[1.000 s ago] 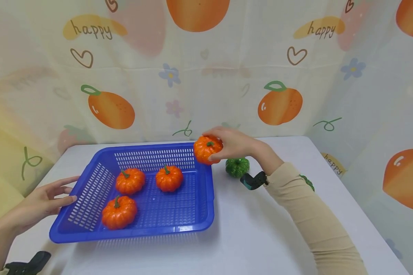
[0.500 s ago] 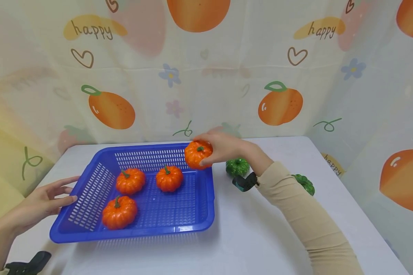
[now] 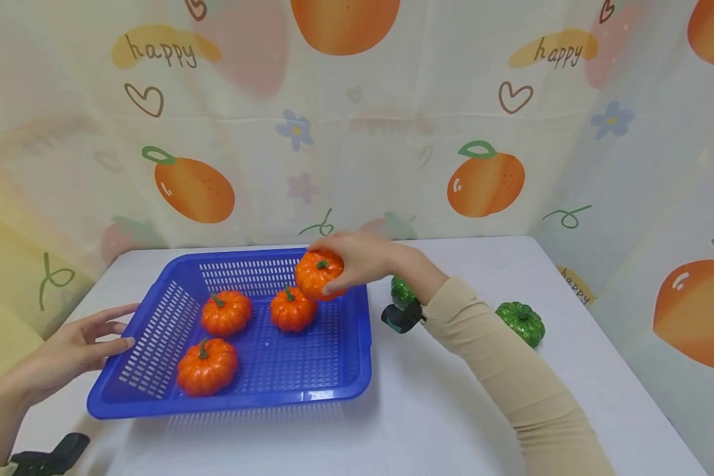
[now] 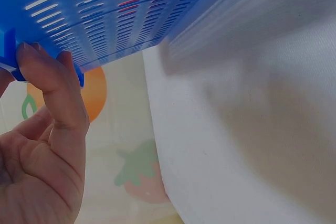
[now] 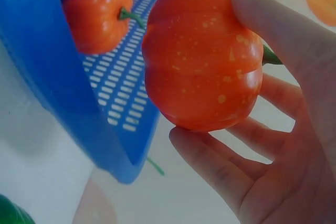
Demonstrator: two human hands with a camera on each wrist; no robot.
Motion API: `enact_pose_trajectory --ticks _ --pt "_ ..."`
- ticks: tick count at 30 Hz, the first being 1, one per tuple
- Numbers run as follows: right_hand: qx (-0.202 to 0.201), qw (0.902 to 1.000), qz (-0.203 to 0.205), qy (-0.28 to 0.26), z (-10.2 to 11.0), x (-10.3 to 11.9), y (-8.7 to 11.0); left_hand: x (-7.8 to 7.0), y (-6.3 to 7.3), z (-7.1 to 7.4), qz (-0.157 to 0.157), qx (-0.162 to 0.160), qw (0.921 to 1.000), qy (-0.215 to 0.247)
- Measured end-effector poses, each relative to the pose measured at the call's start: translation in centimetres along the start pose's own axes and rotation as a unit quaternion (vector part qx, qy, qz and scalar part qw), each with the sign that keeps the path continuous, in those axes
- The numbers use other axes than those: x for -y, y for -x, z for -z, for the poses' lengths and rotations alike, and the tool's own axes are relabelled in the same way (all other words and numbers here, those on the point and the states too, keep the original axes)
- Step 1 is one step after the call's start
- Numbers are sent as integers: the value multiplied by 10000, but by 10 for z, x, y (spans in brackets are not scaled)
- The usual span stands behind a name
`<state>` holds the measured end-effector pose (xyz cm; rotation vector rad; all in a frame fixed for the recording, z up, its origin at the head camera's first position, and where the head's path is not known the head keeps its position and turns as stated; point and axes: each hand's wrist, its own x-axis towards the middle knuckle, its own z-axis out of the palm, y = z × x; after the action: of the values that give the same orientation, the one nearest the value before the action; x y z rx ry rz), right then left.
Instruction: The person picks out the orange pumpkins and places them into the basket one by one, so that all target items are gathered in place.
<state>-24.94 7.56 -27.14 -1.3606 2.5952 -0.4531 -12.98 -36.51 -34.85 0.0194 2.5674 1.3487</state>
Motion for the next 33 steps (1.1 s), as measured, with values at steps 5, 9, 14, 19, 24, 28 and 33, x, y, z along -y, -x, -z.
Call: enact_pose_trajectory --ticks 5,9,14,19,24,28,33 --pt "131 9999 48 42 -4 7 -6 0 -1 0 -7 -21 10000 -36" --pt "205 9998 76 -25 -6 13 -11 0 -1 0 -51 -33 10000 -18" --pt "397 9992 16 -17 -10 20 -19 0 0 0 -83 -37 10000 20" --pt "544 9985 10 -62 -16 26 -25 0 0 0 -104 -40 9999 38" --pt "726 9972 -1 -180 -22 30 -31 0 0 -1 -66 -45 10000 28" --pt "828 9965 42 -62 -28 34 -36 1 0 -1 -34 -52 10000 0" --pt "960 9953 111 25 -34 39 -40 0 0 0 -12 -59 10000 -13"
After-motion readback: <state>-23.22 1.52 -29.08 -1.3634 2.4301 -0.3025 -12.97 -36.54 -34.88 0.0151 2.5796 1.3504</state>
